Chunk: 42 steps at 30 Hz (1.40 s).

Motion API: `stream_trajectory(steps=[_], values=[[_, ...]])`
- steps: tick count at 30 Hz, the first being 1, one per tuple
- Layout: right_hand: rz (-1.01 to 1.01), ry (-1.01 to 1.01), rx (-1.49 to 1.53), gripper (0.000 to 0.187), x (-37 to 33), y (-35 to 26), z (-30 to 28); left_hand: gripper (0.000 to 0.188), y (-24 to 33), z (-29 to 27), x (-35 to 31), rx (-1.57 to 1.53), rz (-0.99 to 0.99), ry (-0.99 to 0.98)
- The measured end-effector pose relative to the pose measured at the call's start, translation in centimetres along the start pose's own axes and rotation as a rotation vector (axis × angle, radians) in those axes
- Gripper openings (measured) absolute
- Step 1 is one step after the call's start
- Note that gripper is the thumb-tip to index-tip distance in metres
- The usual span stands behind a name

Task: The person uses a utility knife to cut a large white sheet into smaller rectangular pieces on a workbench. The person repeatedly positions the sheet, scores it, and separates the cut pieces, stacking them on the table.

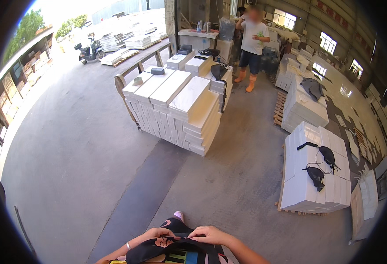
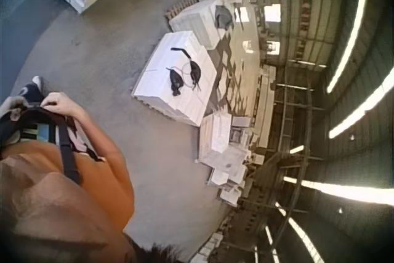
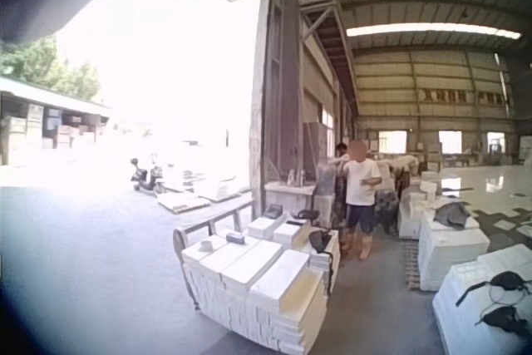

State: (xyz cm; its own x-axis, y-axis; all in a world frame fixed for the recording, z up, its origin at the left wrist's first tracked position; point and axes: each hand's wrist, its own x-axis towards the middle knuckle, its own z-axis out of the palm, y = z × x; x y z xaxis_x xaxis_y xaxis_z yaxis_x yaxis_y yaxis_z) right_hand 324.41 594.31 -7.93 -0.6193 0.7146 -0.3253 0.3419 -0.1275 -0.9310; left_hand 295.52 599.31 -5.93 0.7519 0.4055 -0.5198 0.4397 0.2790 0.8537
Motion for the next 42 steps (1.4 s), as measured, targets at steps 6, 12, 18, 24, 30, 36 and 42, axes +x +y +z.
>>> stream_trajectory(steps=[6, 12, 18, 24, 30, 36, 42], values=[[0.140, 0.143, 0.062, 0.026, 5.3, 0.5, -8.1, 0.027, 1.5, -6.7, 9.1, 0.257, 0.265, 0.163], [0.218, 0.406, 0.296, 0.023, 7.5, 1.5, -14.5, 0.025, 7.9, -14.8, 17.4, 0.457, 0.326, -0.052], [0.137, 0.400, 0.130, 0.026, 10.8, 2.6, -18.9, 0.022, 11.3, -20.5, 24.4, 0.344, 0.091, -0.356], [0.030, 0.174, 0.111, 0.036, 14.1, 4.1, -26.2, 0.027, 9.2, -23.2, 29.5, 0.047, -0.058, -0.319], [-0.091, -0.021, -0.064, 0.044, 19.4, 4.9, -36.8, 0.037, 16.5, -26.1, 33.1, 0.468, 0.200, -0.074], [-0.114, -0.109, -0.215, 0.044, 21.1, 3.5, -44.6, 0.035, 19.0, -28.1, 38.2, 0.442, 0.272, -0.064], [-0.084, -0.127, -0.134, 0.037, 20.0, 4.2, -48.3, 0.031, 21.6, -28.3, 41.6, 0.353, 0.228, -0.127]])
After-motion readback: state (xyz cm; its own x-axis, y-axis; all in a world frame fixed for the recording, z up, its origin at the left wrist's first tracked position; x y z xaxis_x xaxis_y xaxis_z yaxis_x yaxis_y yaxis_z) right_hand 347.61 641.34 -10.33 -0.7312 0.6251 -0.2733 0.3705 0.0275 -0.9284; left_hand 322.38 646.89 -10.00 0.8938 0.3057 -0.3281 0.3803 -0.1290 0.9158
